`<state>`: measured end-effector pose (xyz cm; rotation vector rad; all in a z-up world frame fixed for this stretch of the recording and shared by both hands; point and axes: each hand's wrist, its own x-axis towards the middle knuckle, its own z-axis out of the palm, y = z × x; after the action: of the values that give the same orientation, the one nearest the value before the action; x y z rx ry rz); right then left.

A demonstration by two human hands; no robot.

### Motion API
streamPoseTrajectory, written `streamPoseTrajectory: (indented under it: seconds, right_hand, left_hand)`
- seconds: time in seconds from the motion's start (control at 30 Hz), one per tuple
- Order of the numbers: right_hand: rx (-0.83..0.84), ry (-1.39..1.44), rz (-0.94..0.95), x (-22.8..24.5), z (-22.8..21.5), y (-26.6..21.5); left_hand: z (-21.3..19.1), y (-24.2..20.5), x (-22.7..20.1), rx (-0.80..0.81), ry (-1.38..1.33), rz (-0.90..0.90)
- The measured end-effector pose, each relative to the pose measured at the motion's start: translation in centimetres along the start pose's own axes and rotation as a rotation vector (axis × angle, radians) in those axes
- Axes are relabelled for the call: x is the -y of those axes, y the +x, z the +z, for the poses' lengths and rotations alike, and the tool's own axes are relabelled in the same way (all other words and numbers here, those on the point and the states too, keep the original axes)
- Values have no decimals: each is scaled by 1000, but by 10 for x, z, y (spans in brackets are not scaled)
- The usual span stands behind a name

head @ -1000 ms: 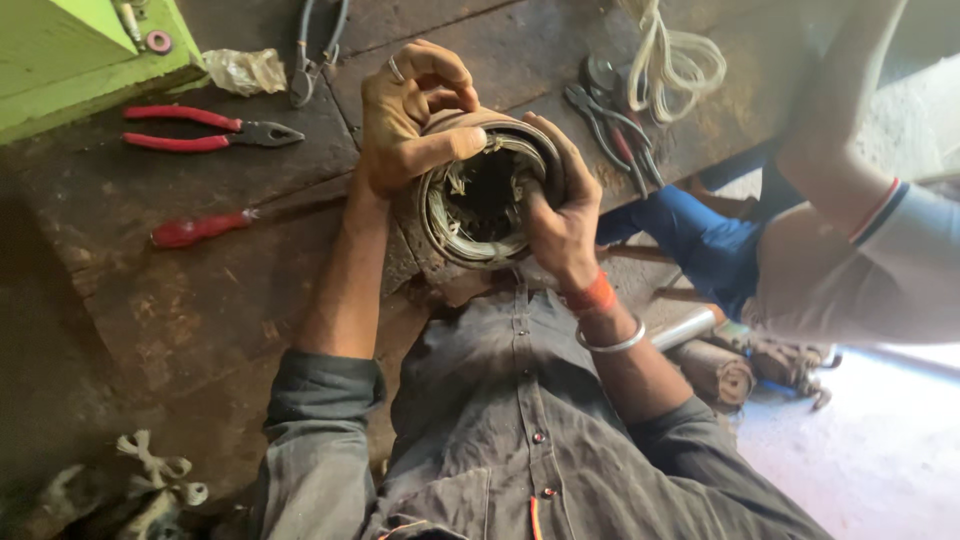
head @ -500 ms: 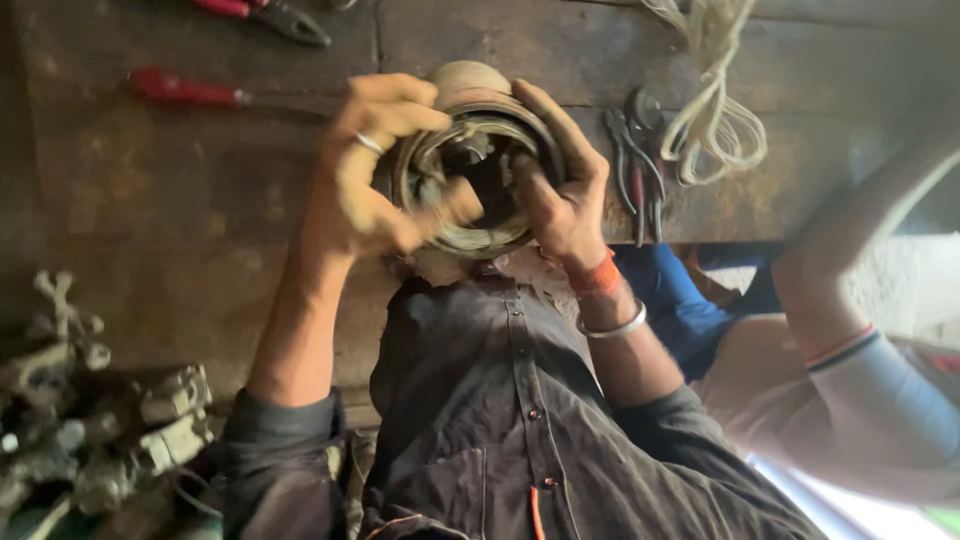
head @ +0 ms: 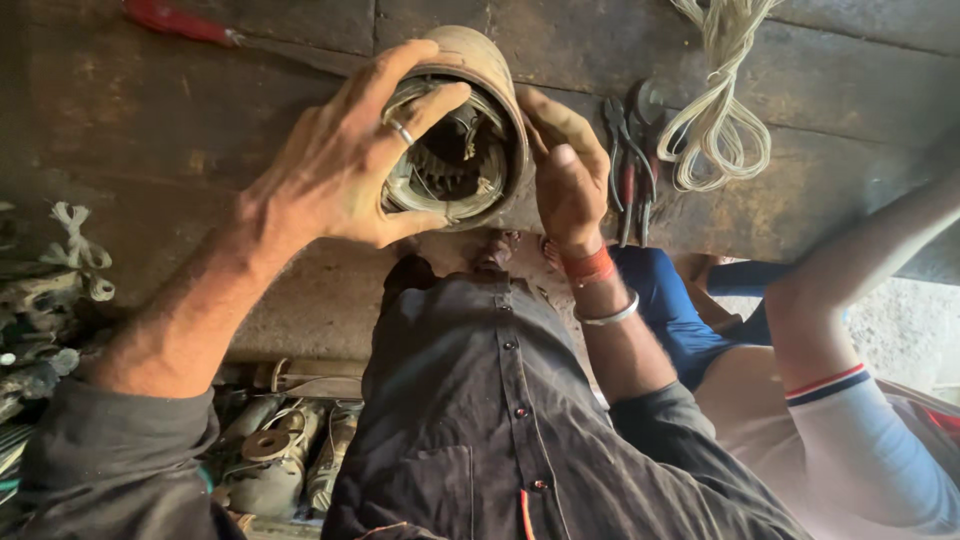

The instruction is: The person uses pliers to cut a wire tie securing a bundle of wires inside a cylindrical metal can. They then pull the wires out of the can by hand, gathering them into a bundle.

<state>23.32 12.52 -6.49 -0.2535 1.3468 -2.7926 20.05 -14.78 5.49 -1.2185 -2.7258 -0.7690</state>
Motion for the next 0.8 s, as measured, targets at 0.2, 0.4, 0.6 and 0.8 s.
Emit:
streamPoseTrajectory:
  seconds: [0.2, 0.4, 0.6, 0.8]
  right_hand:
    - [-616, -274, 209, -27, -80, -77]
    - [-712, -1163, 65, 24, -112, -137]
    - [-439, -1668, -5, 35, -101, -128]
    - [-566, -1659, 192, 29, -102, -122]
  left_hand:
    - [1, -2, -4, -21, -75, -62]
    - [-5, -9, -27, -181, 51, 31]
    - [15, -16, -42, -83, 16, 223]
    - [20, -15, -38, -168, -95, 115]
